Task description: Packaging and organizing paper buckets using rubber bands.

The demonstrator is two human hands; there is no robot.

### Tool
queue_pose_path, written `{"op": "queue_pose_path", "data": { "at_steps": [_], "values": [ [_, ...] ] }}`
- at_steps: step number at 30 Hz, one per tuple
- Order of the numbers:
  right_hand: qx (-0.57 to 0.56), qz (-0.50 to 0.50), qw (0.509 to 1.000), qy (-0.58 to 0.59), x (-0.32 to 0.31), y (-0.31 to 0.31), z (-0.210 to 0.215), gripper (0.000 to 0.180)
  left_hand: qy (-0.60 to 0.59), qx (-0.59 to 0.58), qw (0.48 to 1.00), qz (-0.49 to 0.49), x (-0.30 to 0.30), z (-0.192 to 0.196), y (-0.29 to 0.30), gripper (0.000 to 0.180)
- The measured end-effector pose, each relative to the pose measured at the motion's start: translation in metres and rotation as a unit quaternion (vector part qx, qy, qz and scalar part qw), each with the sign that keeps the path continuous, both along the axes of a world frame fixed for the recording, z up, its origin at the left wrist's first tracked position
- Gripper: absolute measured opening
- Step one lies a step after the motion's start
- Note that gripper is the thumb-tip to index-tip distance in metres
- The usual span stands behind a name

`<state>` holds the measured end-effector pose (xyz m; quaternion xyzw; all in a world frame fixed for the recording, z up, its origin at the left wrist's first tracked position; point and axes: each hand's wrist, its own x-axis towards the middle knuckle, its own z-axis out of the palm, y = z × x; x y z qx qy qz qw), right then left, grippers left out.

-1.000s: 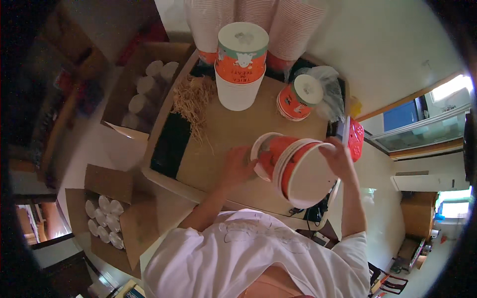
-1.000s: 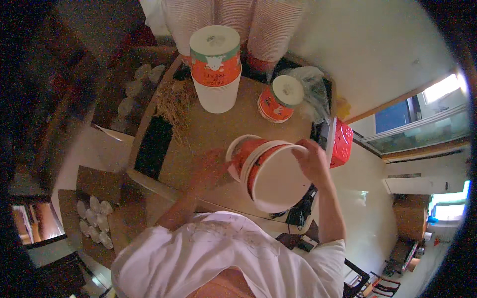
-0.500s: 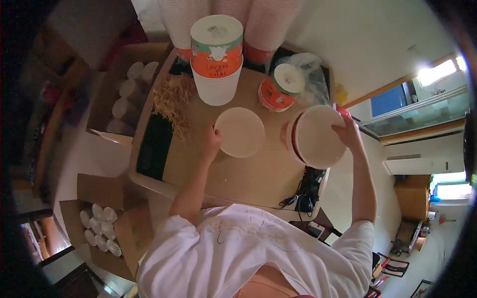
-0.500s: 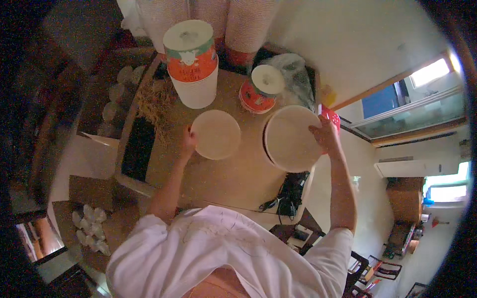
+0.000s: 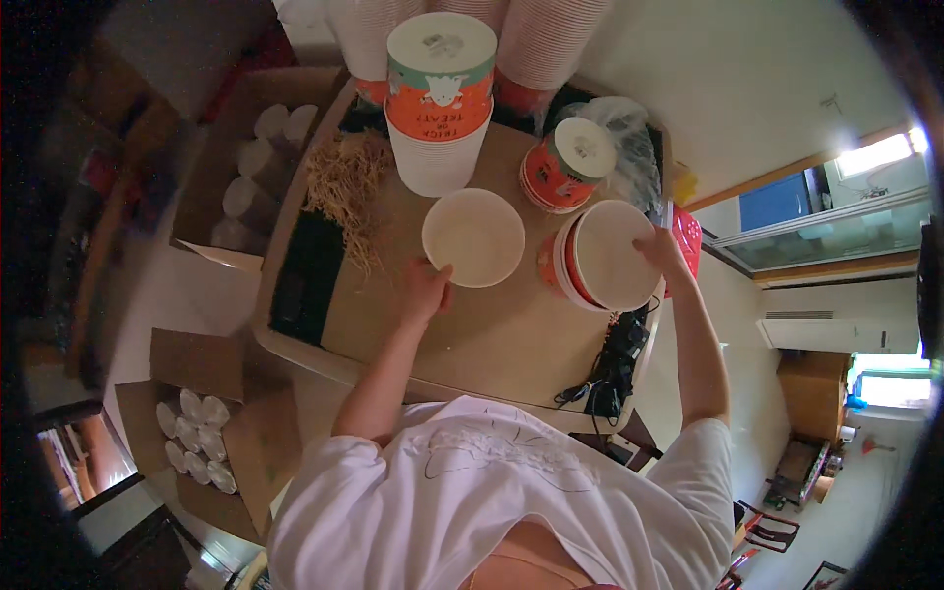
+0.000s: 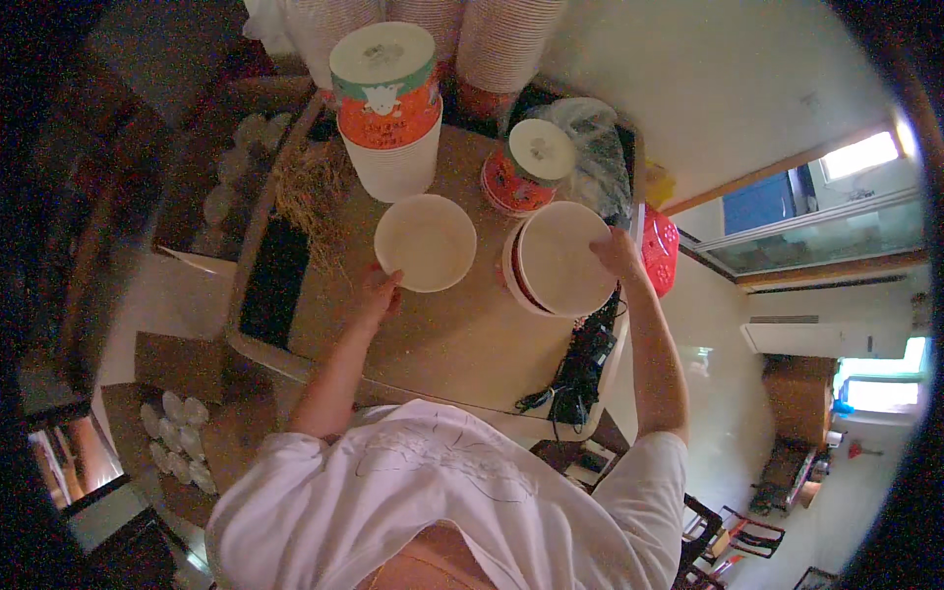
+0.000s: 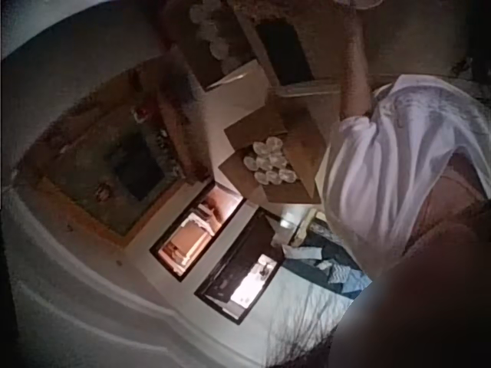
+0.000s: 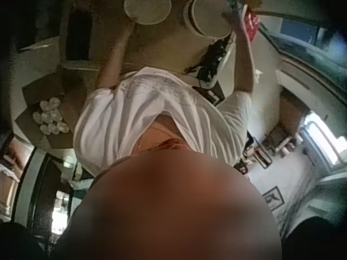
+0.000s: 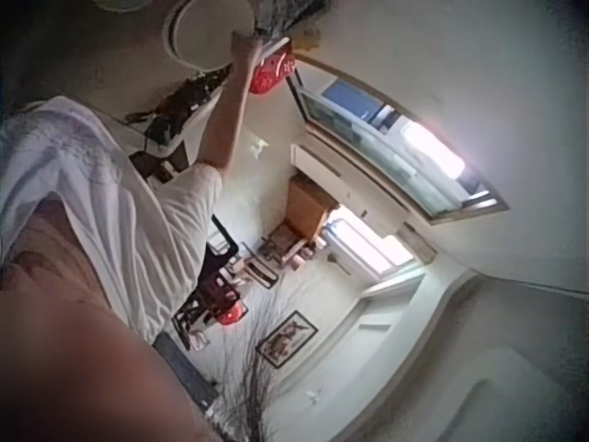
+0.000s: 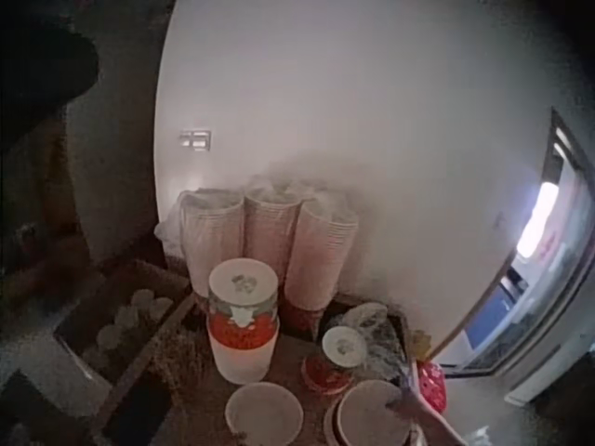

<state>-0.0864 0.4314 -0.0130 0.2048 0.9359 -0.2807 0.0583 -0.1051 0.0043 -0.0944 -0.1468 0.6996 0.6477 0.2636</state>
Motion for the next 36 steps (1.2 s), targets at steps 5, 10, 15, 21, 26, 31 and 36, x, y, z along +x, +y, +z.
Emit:
{"op": "queue_pose_path", "data": {
  "at_steps": [5,10,15,21,26,31,36],
  "values": [
    [0.015,0.006,1.0,-0.014,0.002,-0.002,0.016,0.033,0.026,0.077,0.991,0.11,-0.008,0.003,0.027,0.054],
    [-0.019,-0.005,0.999,-0.029,0.007,-0.004,0.025,0.033,0.055,0.069,0.988,0.127,-0.007,-0.003,0.024,0.06],
    [-0.017,0.003,0.997,-0.077,0.01,0.007,0.031,0.034,0.076,-0.013,0.988,0.132,0.012,-0.002,0.02,0.059],
    [-0.121,0.027,0.991,-0.042,0.009,0.007,0.015,0.03,0.293,-0.019,0.956,-0.023,0.041,-0.013,0.054,0.024],
    [-0.134,0.001,0.99,-0.042,0.014,0.016,0.001,0.03,0.253,0.065,0.961,-0.094,0.037,0.063,0.106,0.013],
    [-0.06,0.015,0.994,-0.096,0.014,-0.006,0.046,0.035,0.232,0.134,0.957,-0.107,0.029,0.046,0.122,0.015],
    [-0.114,0.016,0.991,0.067,0.041,-0.047,0.11,0.03,0.112,0.259,0.953,-0.107,0.029,0.09,0.118,0.012]
  ]
}}
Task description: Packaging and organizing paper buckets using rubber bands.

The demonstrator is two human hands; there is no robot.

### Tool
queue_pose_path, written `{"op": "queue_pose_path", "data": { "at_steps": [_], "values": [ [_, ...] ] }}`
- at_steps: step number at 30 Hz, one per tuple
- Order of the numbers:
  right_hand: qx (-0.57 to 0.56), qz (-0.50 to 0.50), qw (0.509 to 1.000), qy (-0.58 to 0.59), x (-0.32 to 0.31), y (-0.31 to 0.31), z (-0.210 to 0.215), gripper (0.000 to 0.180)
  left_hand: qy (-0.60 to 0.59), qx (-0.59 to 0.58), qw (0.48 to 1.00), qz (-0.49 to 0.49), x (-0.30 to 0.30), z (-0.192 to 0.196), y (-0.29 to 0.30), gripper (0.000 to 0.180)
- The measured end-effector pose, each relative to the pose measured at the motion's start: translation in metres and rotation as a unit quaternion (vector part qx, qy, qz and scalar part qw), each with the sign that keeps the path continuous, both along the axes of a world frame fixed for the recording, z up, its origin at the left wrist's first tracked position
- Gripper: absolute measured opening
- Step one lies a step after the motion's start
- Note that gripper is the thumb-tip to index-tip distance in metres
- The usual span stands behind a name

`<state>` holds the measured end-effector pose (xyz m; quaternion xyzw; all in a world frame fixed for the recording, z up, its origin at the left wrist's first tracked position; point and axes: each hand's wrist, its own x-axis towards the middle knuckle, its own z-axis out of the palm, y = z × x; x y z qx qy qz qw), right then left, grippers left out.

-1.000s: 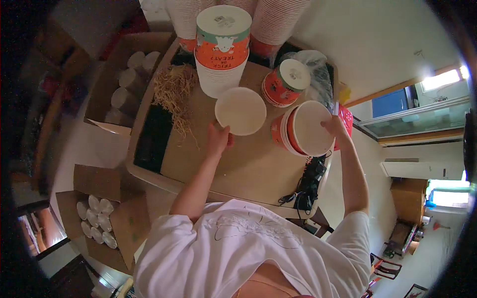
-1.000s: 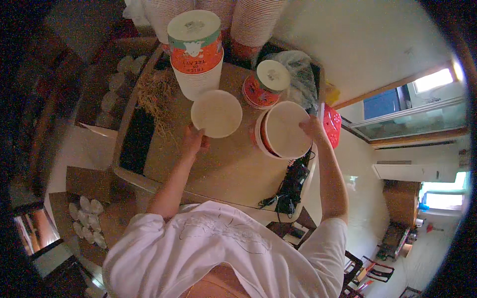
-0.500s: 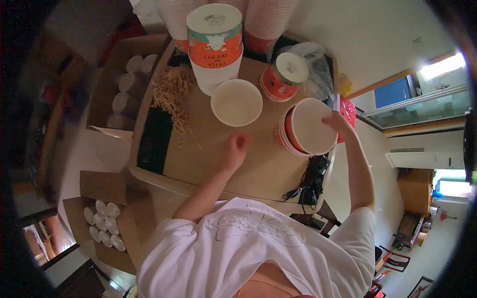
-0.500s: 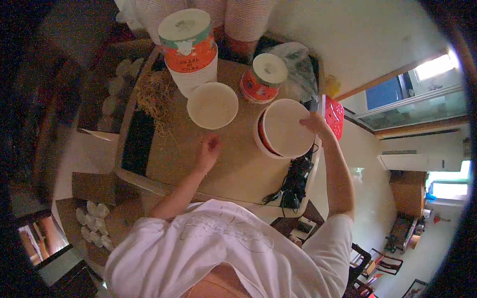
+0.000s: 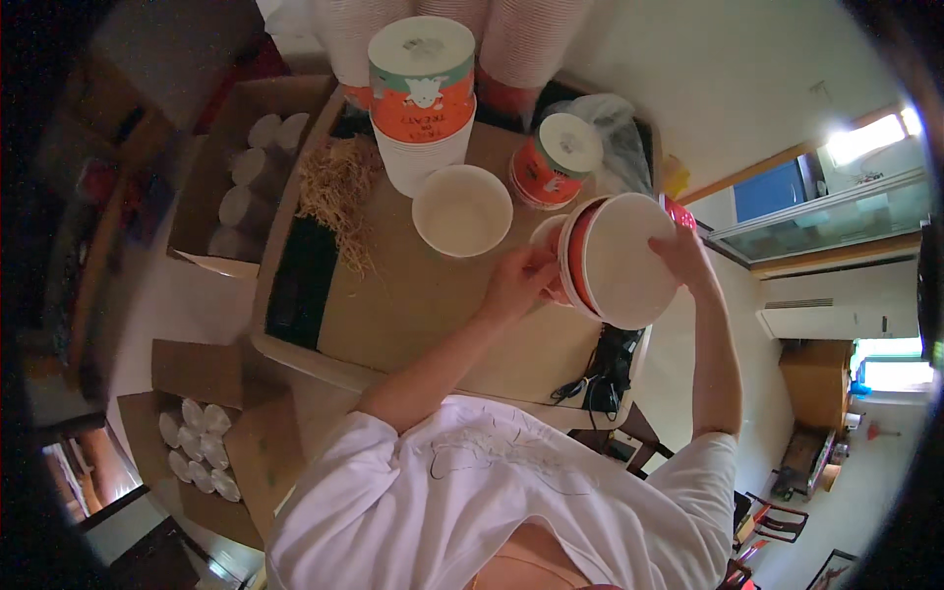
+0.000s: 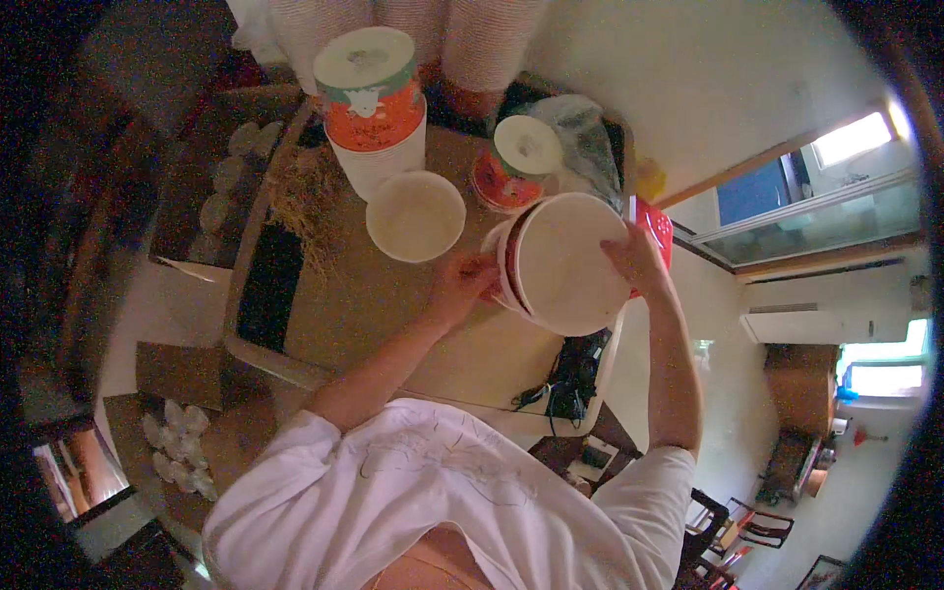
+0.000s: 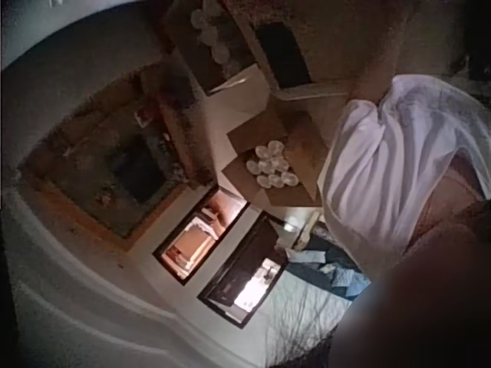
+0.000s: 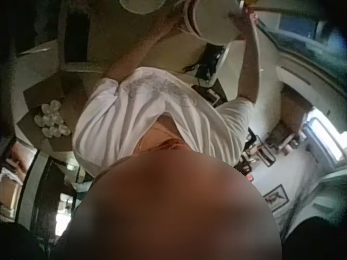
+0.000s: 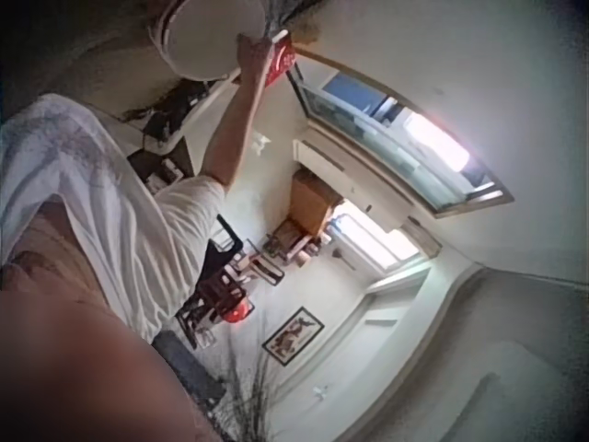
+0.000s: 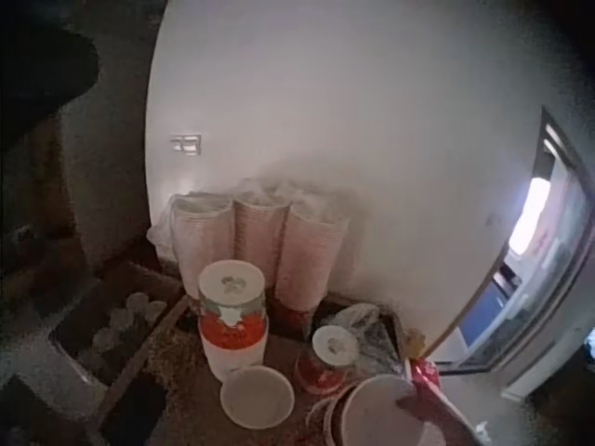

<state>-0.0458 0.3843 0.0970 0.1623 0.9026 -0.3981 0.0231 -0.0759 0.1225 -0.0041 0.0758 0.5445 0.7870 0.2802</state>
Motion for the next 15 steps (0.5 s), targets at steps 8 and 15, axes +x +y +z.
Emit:
{"op": "queue_pose_path", "data": {
  "at_steps": [8,15],
  "values": [
    [0.15,-0.017,0.988,0.042,0.048,-0.077,0.072,0.02,-0.009,0.032,0.993,-0.113,0.034,0.057,-0.068,0.027],
    [0.025,0.11,0.994,-0.008,0.067,-0.095,-0.001,0.018,-0.078,-0.093,0.986,-0.117,0.056,0.048,-0.125,0.016]
  ]
}}
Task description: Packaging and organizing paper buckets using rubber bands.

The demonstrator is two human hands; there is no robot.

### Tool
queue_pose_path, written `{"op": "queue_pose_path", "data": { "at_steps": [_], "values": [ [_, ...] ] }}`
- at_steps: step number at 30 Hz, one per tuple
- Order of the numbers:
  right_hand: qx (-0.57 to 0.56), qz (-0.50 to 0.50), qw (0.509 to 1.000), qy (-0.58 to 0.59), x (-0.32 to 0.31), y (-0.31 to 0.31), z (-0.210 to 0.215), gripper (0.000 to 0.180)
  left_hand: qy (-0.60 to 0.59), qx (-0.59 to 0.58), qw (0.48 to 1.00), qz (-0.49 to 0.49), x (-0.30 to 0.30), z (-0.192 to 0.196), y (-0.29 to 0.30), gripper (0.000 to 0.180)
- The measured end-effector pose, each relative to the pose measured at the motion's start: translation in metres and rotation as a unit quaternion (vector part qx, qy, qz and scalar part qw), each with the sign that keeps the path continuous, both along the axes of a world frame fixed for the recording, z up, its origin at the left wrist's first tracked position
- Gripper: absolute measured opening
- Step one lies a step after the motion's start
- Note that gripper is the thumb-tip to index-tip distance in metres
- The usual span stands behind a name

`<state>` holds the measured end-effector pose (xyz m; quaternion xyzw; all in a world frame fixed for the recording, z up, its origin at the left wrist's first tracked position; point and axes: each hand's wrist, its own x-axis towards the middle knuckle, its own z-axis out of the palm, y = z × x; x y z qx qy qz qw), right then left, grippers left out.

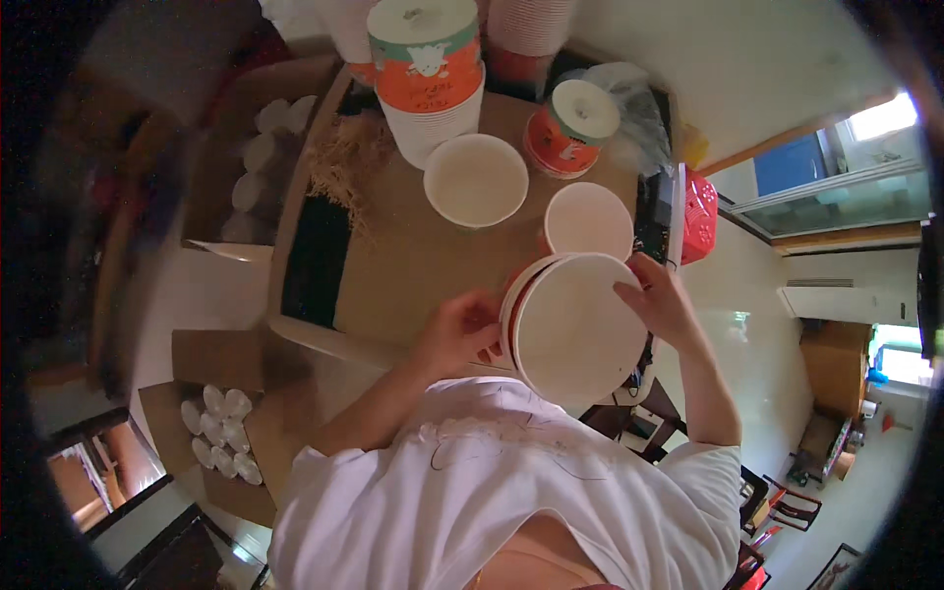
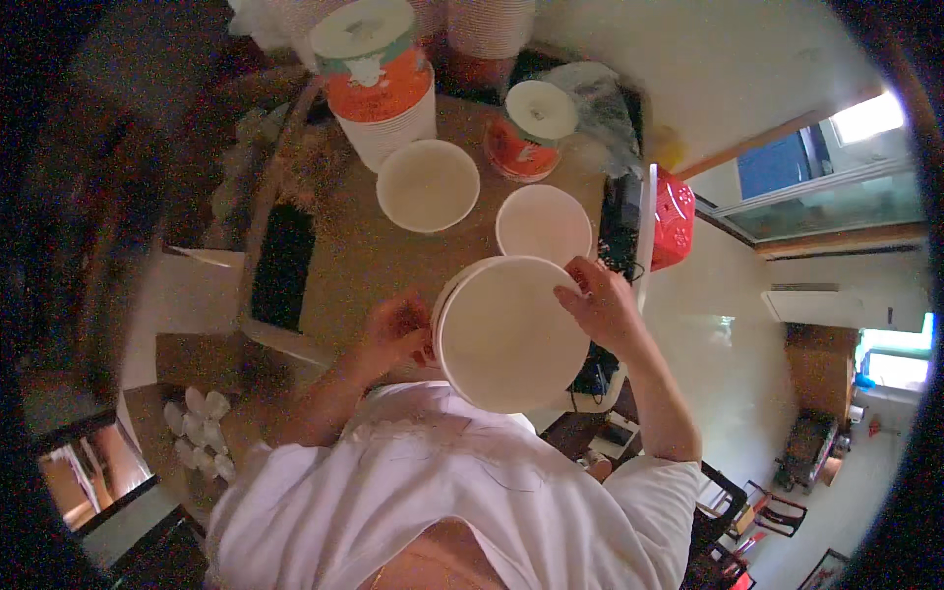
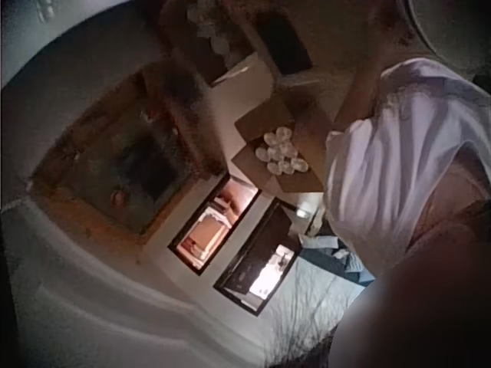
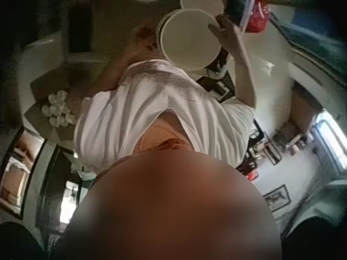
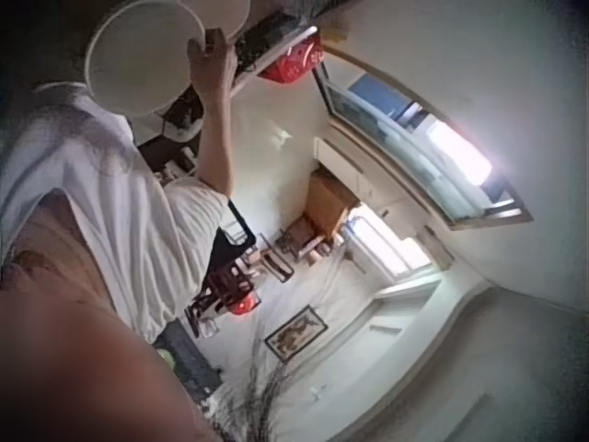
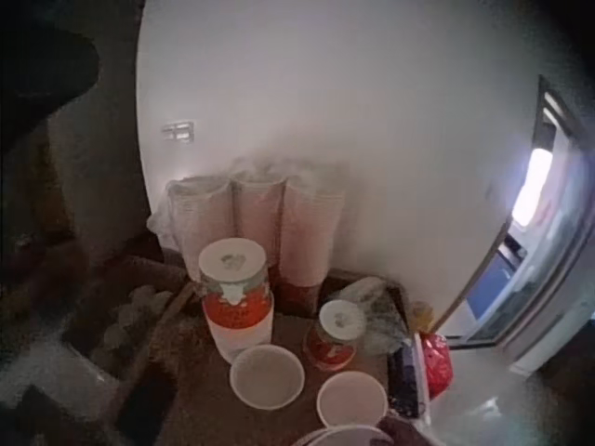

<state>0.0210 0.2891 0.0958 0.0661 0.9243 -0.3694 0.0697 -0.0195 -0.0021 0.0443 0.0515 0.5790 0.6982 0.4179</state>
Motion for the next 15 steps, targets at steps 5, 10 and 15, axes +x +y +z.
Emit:
{"op": "queue_pose_path", "data": {
  "at_steps": [5,10,15],
  "values": [
    [-0.13,-0.018,0.99,-0.044,0.001,-0.009,-0.043,0.017,-0.041,-0.07,0.997,0.007,0.008,-0.025,-0.016,0.03],
    [-0.095,-0.025,0.995,0.012,0.0,-0.024,-0.082,0.018,0.174,0.021,0.981,0.086,0.009,-0.074,-0.025,0.041],
    [-0.072,-0.046,0.996,-0.011,-0.002,-0.04,-0.083,0.016,0.176,-0.041,0.978,0.101,0.006,-0.104,-0.027,0.042]
  ]
}}
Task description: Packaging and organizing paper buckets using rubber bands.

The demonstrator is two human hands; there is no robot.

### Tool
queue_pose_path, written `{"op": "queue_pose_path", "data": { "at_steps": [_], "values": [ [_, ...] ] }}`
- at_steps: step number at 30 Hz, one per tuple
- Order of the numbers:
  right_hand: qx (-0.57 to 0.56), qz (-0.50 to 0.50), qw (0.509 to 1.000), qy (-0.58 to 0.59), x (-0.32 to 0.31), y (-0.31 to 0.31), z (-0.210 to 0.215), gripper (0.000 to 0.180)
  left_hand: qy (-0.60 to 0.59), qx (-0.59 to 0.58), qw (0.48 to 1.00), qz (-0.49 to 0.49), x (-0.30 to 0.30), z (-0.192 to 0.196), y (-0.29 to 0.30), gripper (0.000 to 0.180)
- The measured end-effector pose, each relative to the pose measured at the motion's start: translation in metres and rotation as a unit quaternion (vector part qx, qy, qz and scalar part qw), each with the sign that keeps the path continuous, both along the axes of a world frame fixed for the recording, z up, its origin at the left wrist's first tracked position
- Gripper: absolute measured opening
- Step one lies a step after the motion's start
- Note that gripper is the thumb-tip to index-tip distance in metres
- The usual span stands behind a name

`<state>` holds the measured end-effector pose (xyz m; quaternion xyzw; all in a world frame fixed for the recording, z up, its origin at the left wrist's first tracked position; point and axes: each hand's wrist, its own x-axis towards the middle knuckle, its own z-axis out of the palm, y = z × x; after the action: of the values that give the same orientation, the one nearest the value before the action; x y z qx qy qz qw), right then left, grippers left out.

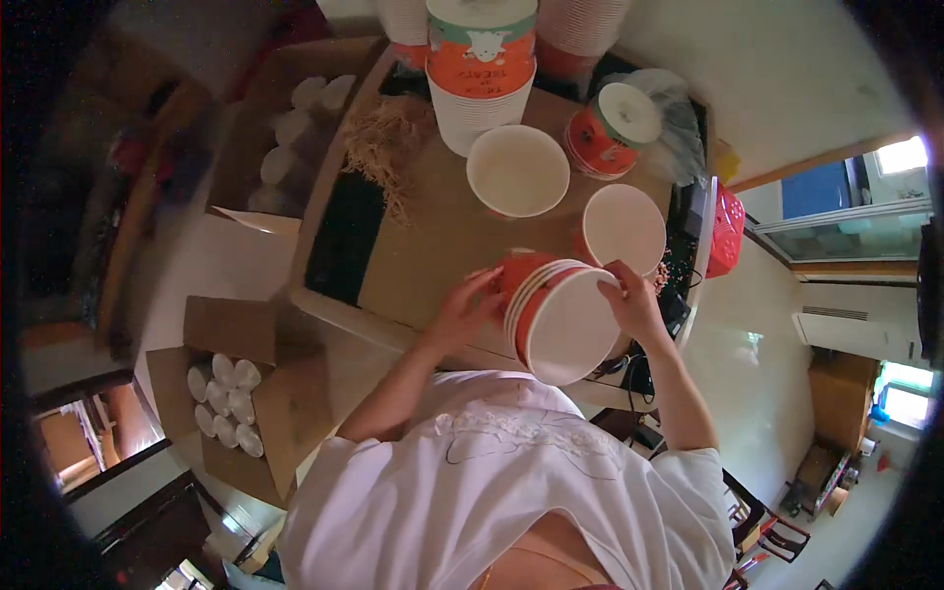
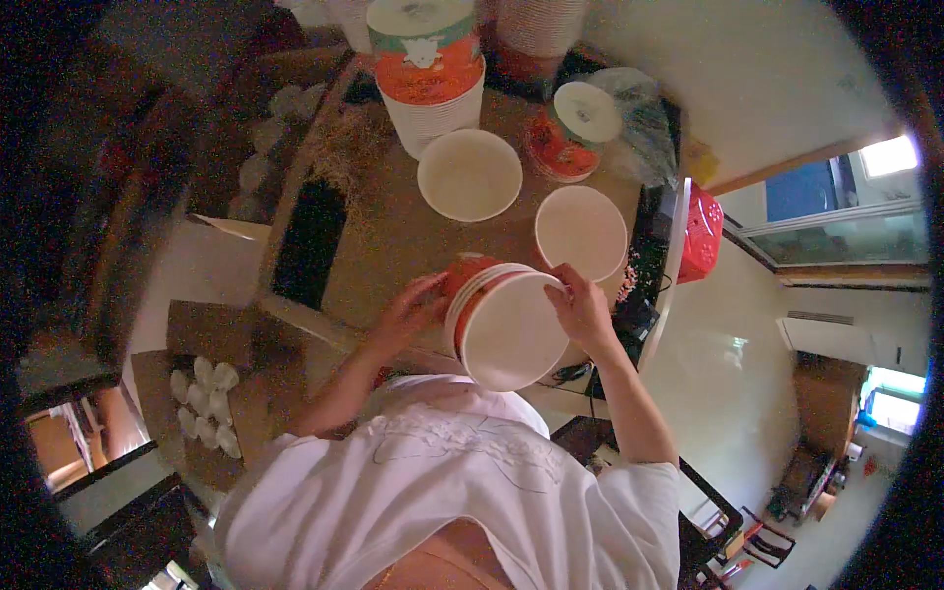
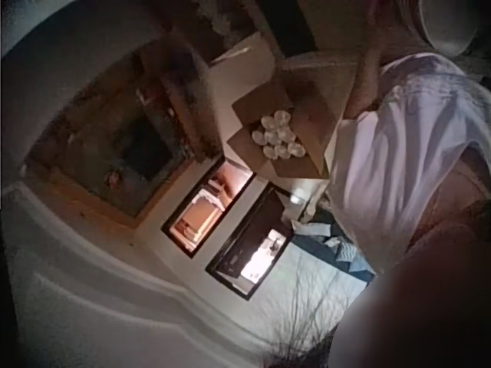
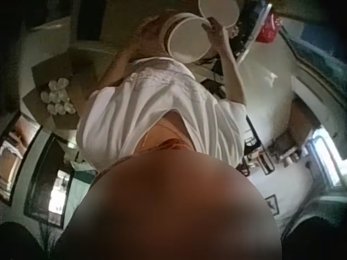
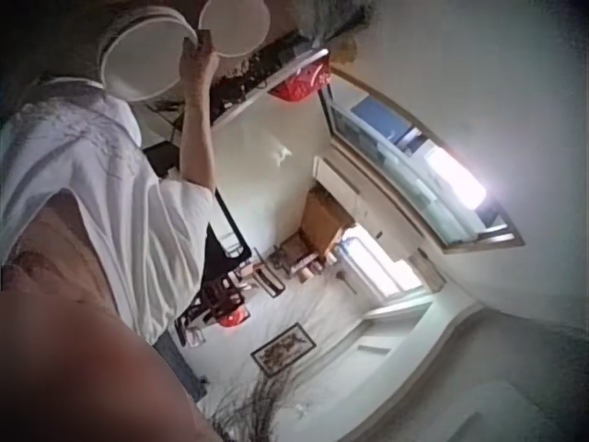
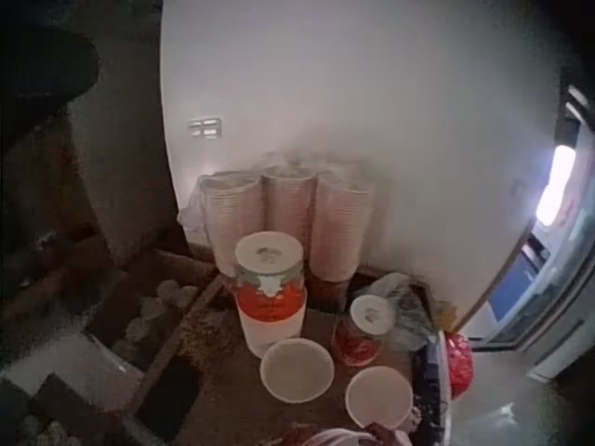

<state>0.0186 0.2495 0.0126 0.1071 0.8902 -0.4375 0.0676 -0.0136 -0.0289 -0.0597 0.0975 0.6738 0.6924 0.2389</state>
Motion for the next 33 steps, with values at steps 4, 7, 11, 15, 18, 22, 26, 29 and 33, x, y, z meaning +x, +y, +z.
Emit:
{"op": "queue_pose_path", "data": {
  "at_steps": [4,7,11,15,18,22,26,29,33],
  "values": [
    [-0.01,0.029,0.999,0.036,-0.002,-0.004,0.004,0.017,0.152,-0.101,0.983,0.026,-0.002,0.01,-0.002,0.044],
    [0.016,0.035,0.999,0.033,-0.001,-0.005,0.002,0.014,0.247,-0.132,0.96,0.002,-0.006,0.035,0.003,0.042],
    [0.036,0.054,0.998,0.002,-0.005,-0.01,0.019,0.014,0.251,-0.179,0.951,0.009,-0.006,0.023,0.004,0.036],
    [0.005,0.045,0.998,0.047,-0.004,-0.014,0.038,0.013,0.222,-0.106,0.966,0.084,-0.011,0.008,0.0,0.029],
    [-0.001,0.016,0.998,0.066,-0.005,-0.017,0.067,0.012,0.214,-0.111,0.965,0.108,-0.015,0.023,0.001,0.024],
    [0.031,0.011,0.997,0.068,-0.008,-0.016,0.067,0.012,0.2,-0.12,0.961,0.15,-0.018,0.026,0.005,0.021],
    [0.071,0.003,0.996,0.056,-0.007,-0.013,0.082,0.012,0.204,-0.109,0.963,0.139,-0.022,0.04,0.002,0.02],
    [0.091,-0.009,0.994,0.059,-0.006,-0.014,0.097,0.012,0.175,-0.086,0.977,0.086,-0.019,0.064,0.002,0.021],
    [0.077,0.001,0.994,0.072,-0.004,-0.014,0.114,0.014,0.183,0.003,0.983,-0.007,-0.014,0.12,0.015,0.029]
  ]
}}
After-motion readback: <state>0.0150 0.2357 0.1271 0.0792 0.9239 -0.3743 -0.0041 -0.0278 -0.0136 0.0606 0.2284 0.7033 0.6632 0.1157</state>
